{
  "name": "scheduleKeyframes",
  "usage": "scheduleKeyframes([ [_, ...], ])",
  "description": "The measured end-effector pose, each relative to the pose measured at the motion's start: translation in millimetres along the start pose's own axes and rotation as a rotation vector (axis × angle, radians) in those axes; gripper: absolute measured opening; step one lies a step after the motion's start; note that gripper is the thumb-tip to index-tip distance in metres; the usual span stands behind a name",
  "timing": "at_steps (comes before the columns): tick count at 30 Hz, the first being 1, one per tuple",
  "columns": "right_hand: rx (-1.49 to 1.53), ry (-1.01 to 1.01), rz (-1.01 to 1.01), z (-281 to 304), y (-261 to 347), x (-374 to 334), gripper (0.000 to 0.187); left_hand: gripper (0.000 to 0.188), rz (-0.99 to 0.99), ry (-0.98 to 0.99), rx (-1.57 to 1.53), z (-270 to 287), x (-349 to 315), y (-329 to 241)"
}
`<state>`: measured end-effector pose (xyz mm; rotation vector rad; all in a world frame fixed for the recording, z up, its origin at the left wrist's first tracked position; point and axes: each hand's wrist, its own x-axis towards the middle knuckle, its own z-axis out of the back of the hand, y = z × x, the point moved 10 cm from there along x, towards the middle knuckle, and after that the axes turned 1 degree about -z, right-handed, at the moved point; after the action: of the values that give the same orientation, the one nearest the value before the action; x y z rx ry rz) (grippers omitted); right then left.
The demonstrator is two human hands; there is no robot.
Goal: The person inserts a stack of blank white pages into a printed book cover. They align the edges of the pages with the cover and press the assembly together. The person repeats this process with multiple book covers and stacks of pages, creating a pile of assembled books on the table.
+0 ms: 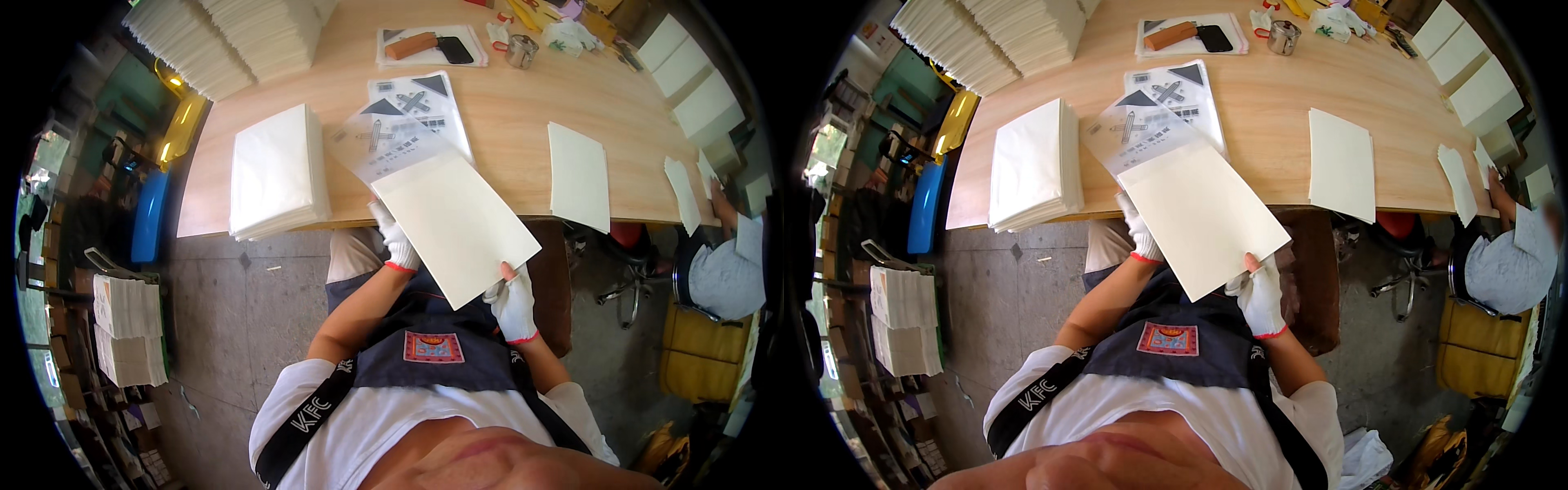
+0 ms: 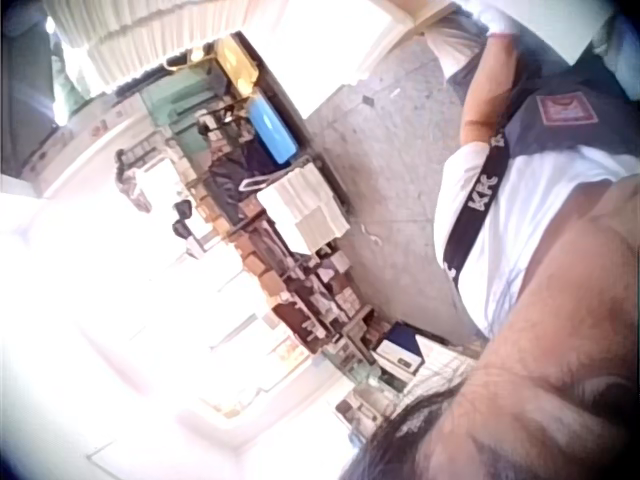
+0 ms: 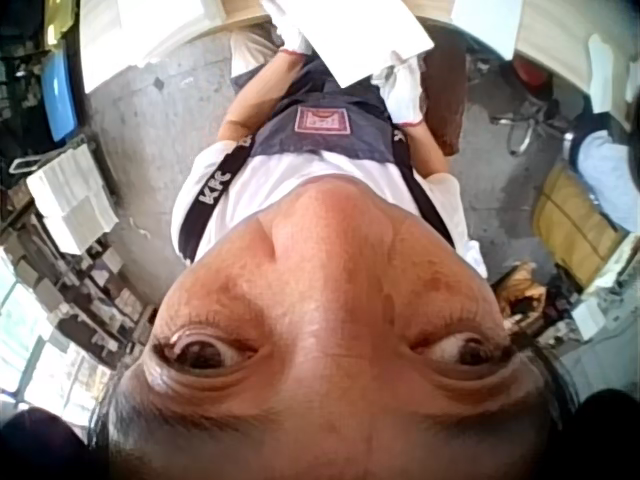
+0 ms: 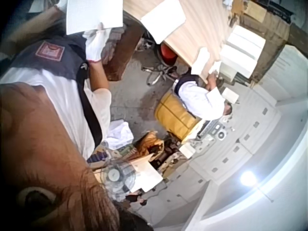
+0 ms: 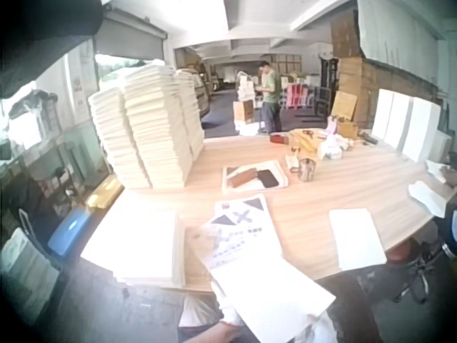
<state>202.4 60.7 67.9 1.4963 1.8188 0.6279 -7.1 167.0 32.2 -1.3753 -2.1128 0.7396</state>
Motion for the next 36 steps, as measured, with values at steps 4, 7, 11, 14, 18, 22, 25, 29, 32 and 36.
scheduleKeyframes([
  [4,-0.094,-0.028,-0.054,-3,-7,-8,0.031,0.045,0.287,0.200,0.078,-8,-4,71],
  [7,-0.138,-0.022,-0.072,-4,-14,-9,0.029,0.039,0.396,0.218,0.266,9,-15,108],
  [11,-0.091,-0.088,-0.179,12,-44,-5,0.029,0.033,0.493,0.233,0.455,45,-55,141],
  [14,0.042,-0.161,-0.278,33,-86,10,0.031,0.030,0.496,0.224,0.569,74,-79,160],
  [18,0.348,-0.246,-0.261,33,-122,67,0.035,0.029,0.341,0.131,0.662,107,-85,147],
  [22,0.589,-0.035,-0.168,13,-112,117,0.028,0.023,0.344,0.208,0.736,63,-64,112],
  [25,0.432,-0.023,-0.319,4,-117,106,0.034,0.022,0.728,0.119,0.467,85,-77,123],
  [29,-0.239,0.187,-0.349,-20,-92,80,0.031,0.022,0.747,0.005,0.428,74,-77,53],
  [32,-0.834,0.254,-0.225,-44,-79,81,0.021,0.031,0.592,-0.065,0.524,97,-58,11],
  [36,-1.490,0.467,0.433,-95,-78,87,0.014,0.020,0.633,0.016,0.598,93,-50,-2],
])
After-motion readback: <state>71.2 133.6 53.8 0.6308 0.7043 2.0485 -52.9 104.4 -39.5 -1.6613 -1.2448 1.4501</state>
